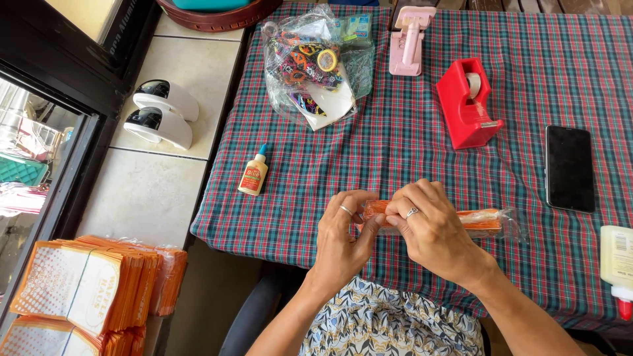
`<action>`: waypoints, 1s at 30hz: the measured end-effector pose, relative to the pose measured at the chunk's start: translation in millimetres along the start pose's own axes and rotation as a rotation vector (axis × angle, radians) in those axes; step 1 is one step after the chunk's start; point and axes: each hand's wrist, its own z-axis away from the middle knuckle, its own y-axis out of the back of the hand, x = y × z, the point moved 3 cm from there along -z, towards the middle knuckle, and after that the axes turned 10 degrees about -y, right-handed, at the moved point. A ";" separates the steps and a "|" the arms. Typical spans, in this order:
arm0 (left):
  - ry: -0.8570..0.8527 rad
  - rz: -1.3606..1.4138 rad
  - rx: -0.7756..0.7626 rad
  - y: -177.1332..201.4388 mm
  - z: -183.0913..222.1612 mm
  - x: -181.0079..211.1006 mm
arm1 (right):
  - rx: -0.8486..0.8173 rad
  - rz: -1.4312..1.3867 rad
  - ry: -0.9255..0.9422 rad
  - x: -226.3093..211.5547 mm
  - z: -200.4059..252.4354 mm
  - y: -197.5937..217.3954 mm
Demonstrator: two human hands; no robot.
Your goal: Packaging stacks of orange waffle bags into clear plastic sleeves at a workstation.
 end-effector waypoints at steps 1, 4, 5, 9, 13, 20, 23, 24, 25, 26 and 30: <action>0.000 -0.001 0.000 2.8 -3.8 3.2 | 0.001 -0.001 0.001 -0.5 -1.0 0.9; 0.002 -0.016 -0.059 4.2 -6.4 5.2 | -0.061 -0.079 -0.062 -1.9 -2.3 0.6; 0.027 0.010 -0.046 1.4 -3.6 -0.3 | -0.071 -0.107 -0.094 -2.0 -2.8 0.5; 0.113 0.085 0.026 -0.4 -1.5 -5.9 | -0.106 -0.208 -0.228 0.1 -0.8 -1.6; 0.137 0.091 0.063 0.7 -3.6 -2.0 | -0.056 -0.249 -0.303 0.8 1.6 -2.0; 0.128 0.100 0.103 0.0 -0.2 2.4 | 0.036 -0.275 -0.365 0.4 -0.6 5.2; 0.123 0.050 0.082 1.2 0.3 8.2 | 0.025 -0.299 -0.349 -0.5 -1.6 2.6; 0.124 -0.003 0.069 1.2 -0.1 9.7 | 0.019 -0.311 -0.329 -0.4 -2.2 1.1; 0.123 0.002 0.064 1.5 1.1 8.2 | 0.022 -0.307 -0.333 1.0 -2.3 0.0; 0.143 -0.003 0.075 2.0 2.5 6.0 | 0.025 -0.307 -0.329 2.4 -2.3 -1.0; 0.116 -0.044 0.117 -2.4 3.6 6.0 | 0.010 -0.308 -0.348 2.4 -6.0 -2.4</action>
